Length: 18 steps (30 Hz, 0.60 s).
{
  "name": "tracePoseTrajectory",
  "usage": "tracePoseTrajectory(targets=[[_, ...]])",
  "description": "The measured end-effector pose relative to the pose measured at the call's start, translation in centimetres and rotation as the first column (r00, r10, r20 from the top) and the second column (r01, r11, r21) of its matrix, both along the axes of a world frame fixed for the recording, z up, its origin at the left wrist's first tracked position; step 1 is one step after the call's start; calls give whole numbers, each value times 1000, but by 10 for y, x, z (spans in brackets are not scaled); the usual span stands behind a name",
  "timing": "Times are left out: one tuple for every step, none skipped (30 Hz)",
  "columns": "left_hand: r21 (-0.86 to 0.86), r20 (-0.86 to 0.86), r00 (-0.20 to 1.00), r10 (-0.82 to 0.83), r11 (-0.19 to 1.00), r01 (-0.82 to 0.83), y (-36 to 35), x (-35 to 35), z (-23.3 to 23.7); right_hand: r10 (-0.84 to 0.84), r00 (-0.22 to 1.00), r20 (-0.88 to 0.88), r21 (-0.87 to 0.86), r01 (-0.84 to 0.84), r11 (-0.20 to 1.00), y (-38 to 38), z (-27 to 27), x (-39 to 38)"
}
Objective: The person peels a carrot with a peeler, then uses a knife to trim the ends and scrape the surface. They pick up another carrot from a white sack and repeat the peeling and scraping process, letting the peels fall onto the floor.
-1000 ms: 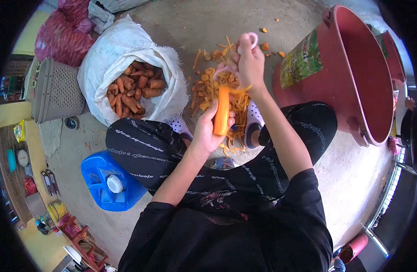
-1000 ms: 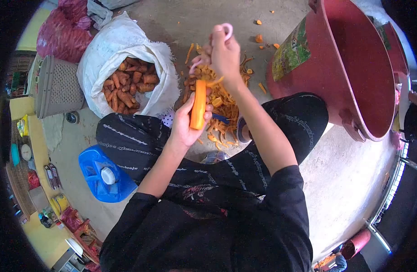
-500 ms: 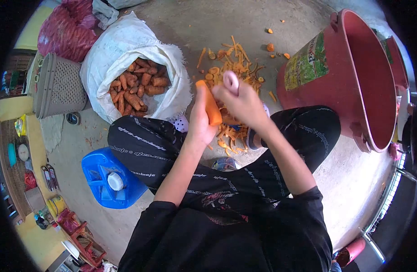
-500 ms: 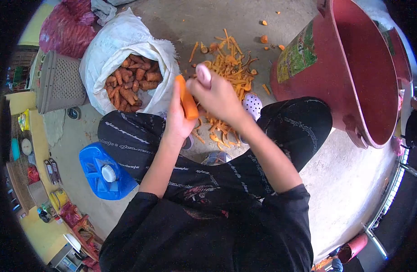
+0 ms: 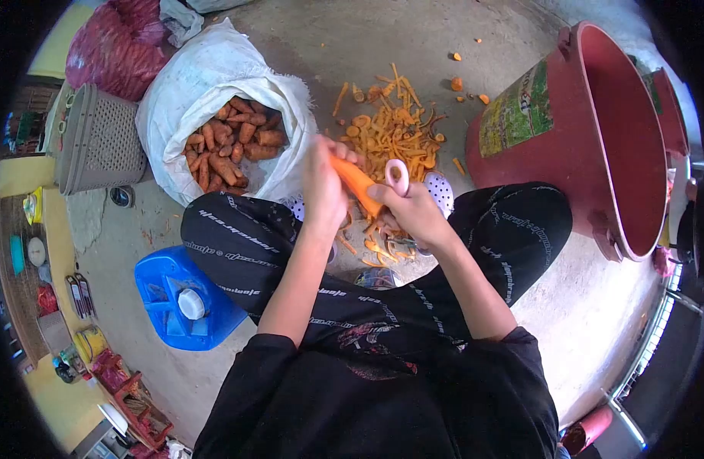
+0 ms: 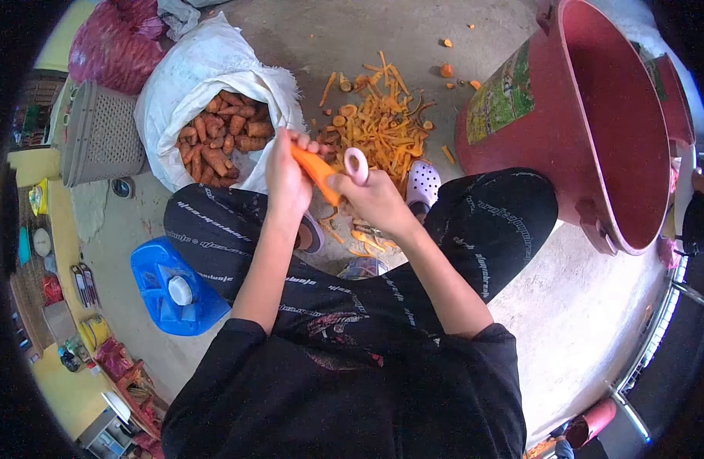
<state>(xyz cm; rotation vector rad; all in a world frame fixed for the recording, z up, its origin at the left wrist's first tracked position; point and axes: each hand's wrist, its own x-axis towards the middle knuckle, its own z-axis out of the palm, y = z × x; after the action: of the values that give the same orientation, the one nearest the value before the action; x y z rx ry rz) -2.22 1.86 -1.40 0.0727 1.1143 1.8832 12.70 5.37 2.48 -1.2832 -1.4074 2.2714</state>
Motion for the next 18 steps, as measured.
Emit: tracePoseTrajectory(targets=[[0, -50, 998, 37, 999, -37, -2, -8, -2, -31, 996, -89, -145, 18, 989, 0, -2, 1], [42, -15, 997, 72, 997, -72, -5, -18, -3, -75, 983, -169, -287, 24, 958, 0, -4, 4], [7, 51, 990, 128, 992, -129, -2, -27, 1, -127, 963, -238, -421, 16, 907, 2, -6, 8], [-41, 50, 992, 116, 993, -114, -3, -25, 3, -124, 958, -260, -473, -14, 881, 3, -7, 9], [-90, 46, 993, 105, 991, -101, -7, -23, 8, -149, 947, -285, -501, -15, 865, 5, -7, 9], [-55, 104, 994, 19, 998, -13, -10, -19, 13, -173, 934, -312, -529, -19, 848, 7, -7, 8], [-18, 161, 984, -70, 997, 74, -14, -11, 17, -201, 921, -335, -557, -22, 830, 8, -7, 7], [24, 218, 962, -163, 987, 161, -19, -2, 19, -168, 943, -288, -497, 3, 868, 7, -6, 7], [-23, 53, 931, -361, 932, 362, -25, 9, 15, -140, 963, -231, -433, 27, 901, 6, -6, 7], [-87, -57, 933, -354, 933, 349, -23, 19, 14, -111, 978, -179, -364, 39, 930, 4, -5, 6], [-148, -169, 922, -349, 934, 326, -21, 24, 13, -83, 989, -126, -291, 44, 956, 3, -5, 4], [-142, -113, 943, -312, 945, 295, -21, 20, 14, 74, 995, -65, -40, -77, 996, 5, -5, 7], [-137, -56, 960, -276, 954, 266, -19, 13, 14, 129, 992, -8, 50, -129, 990, 4, -3, 8], [-132, 3, 971, -241, 962, 239, -17, 8, 14, 176, 983, 56, 138, -183, 973, 5, -1, 9], [-127, 22, 981, -194, 972, 195, -16, 3, 13, 216, 968, 124, 217, -239, 946, 5, 3, 11], [-124, 38, 989, -145, 981, 149, -15, -4, 12, 212, 963, 166, 216, -245, 945, 8, 10, 13], [-125, 52, 994, -92, 987, 97, -16, -11, 11, 138, 980, 145, 259, -172, 950, 12, 18, 16], [-125, 64, 997, -37, 991, 44, -18, -19, 11, 64, 991, 120, 301, -98, 949, 18, 26, 19]])
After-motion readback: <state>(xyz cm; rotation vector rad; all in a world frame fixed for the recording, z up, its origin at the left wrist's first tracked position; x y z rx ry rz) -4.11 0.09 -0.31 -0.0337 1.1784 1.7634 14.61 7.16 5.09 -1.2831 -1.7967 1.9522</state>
